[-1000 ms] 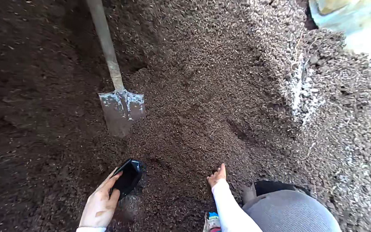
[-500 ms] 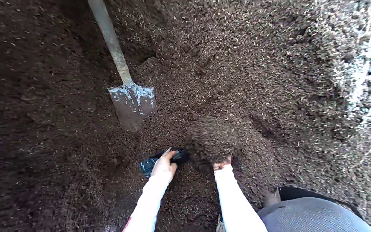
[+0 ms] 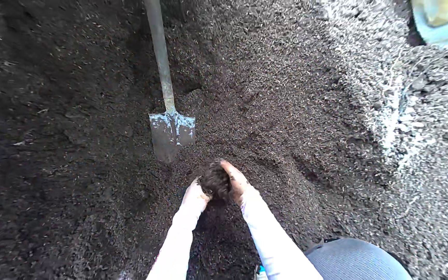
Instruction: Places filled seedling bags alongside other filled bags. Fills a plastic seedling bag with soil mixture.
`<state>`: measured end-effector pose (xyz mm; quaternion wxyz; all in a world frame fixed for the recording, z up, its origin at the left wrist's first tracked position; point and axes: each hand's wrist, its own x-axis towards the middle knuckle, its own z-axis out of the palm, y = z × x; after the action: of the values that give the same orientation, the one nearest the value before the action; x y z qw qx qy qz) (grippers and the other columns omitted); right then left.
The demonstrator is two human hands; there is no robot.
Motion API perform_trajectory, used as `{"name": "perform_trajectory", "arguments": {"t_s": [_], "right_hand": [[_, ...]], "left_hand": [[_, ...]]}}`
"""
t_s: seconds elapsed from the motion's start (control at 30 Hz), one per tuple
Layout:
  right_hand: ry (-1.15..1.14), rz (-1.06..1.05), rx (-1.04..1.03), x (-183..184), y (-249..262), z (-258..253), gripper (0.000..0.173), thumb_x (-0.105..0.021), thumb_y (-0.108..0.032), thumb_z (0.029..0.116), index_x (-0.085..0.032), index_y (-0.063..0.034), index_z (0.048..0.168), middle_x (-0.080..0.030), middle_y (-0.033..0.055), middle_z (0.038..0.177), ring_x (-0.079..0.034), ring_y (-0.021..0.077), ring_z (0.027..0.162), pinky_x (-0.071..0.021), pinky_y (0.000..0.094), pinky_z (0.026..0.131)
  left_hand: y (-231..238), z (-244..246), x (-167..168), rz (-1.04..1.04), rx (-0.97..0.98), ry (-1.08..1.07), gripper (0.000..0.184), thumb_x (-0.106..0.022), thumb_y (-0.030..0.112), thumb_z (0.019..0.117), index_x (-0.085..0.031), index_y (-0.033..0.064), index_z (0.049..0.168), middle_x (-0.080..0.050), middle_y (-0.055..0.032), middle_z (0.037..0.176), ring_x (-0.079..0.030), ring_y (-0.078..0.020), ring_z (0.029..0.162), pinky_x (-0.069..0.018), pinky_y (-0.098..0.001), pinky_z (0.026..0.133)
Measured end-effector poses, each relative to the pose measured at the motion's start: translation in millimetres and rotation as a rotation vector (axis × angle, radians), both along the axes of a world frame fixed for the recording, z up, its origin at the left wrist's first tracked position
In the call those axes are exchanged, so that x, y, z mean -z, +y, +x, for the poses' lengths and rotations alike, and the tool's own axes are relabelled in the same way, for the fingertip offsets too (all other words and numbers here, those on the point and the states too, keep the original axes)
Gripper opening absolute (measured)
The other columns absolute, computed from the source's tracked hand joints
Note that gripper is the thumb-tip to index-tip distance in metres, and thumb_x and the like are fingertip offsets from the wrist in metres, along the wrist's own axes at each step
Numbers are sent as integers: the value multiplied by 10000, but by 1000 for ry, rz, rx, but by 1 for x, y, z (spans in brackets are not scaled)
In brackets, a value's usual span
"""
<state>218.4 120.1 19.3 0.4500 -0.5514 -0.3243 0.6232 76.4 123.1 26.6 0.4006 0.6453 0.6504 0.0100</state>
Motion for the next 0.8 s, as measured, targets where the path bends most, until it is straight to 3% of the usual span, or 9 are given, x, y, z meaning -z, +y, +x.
{"name": "perform_trajectory", "arguments": {"t_s": [0.07,0.17,0.23,0.3,0.4,0.57,0.7,0.8], "right_hand": [[-125,70,-81,-6,6,-3,438,-330,-286,1128,-591,-49,1387,-533,148,1488,-492,226,1375,-406,432,1121],[-227,9,-45,4,8,14,474,-339,-338,1126,-509,-76,1483,-459,152,1565,-423,290,1453,-379,547,1149],[-239,-147,185,41,-3,30,513,-359,-363,1125,-430,-59,1532,-479,180,1547,-460,331,1430,-409,569,1124],[-232,-377,485,94,-31,39,566,-364,-378,1122,-384,5,1539,-453,278,1531,-458,412,1411,-402,611,1110],[90,-660,819,130,-64,27,660,-288,-489,1119,-296,-13,1576,-266,266,1637,-306,429,1501,-348,679,1123],[483,-527,928,171,-57,34,766,-283,-648,1059,-132,-185,1650,-68,151,1721,-128,364,1577,-231,721,1169],[680,-414,999,194,-46,34,783,-258,-756,998,-195,-308,1636,-187,70,1710,-199,293,1568,-254,689,1184],[693,-348,988,203,-23,33,762,-267,-753,995,-267,-307,1613,-312,50,1666,-303,271,1528,-320,657,1160]], "left_hand": [[1,-3,-2,23,6,-5,710,-760,119,909,-415,-43,1510,-497,-236,1517,-470,-316,1434,-341,-460,1210],[6,-8,4,9,50,37,759,-759,161,926,-363,-40,1542,-451,-233,1558,-439,-317,1462,-327,-454,1221],[10,-11,13,-3,88,33,849,-748,133,925,-264,24,1614,-339,-176,1651,-374,-277,1513,-287,-424,1248],[13,-13,19,-5,109,38,859,-722,112,931,-229,59,1633,-276,-138,1687,-337,-252,1535,-270,-411,1258],[16,-13,18,4,128,50,845,-682,84,945,-210,88,1645,-234,-103,1707,-321,-227,1545,-270,-411,1259],[11,-18,24,-6,133,-20,881,-669,19,905,-204,101,1648,-194,-90,1720,-276,-204,1562,-255,-391,1266],[8,-26,35,63,117,-116,803,-647,39,878,-326,92,1612,-252,-121,1698,-243,-214,1573,-224,-391,1278],[7,-32,35,84,102,-118,750,-637,55,877,-399,114,1585,-304,-100,1681,-286,-193,1556,-253,-380,1267]]}}
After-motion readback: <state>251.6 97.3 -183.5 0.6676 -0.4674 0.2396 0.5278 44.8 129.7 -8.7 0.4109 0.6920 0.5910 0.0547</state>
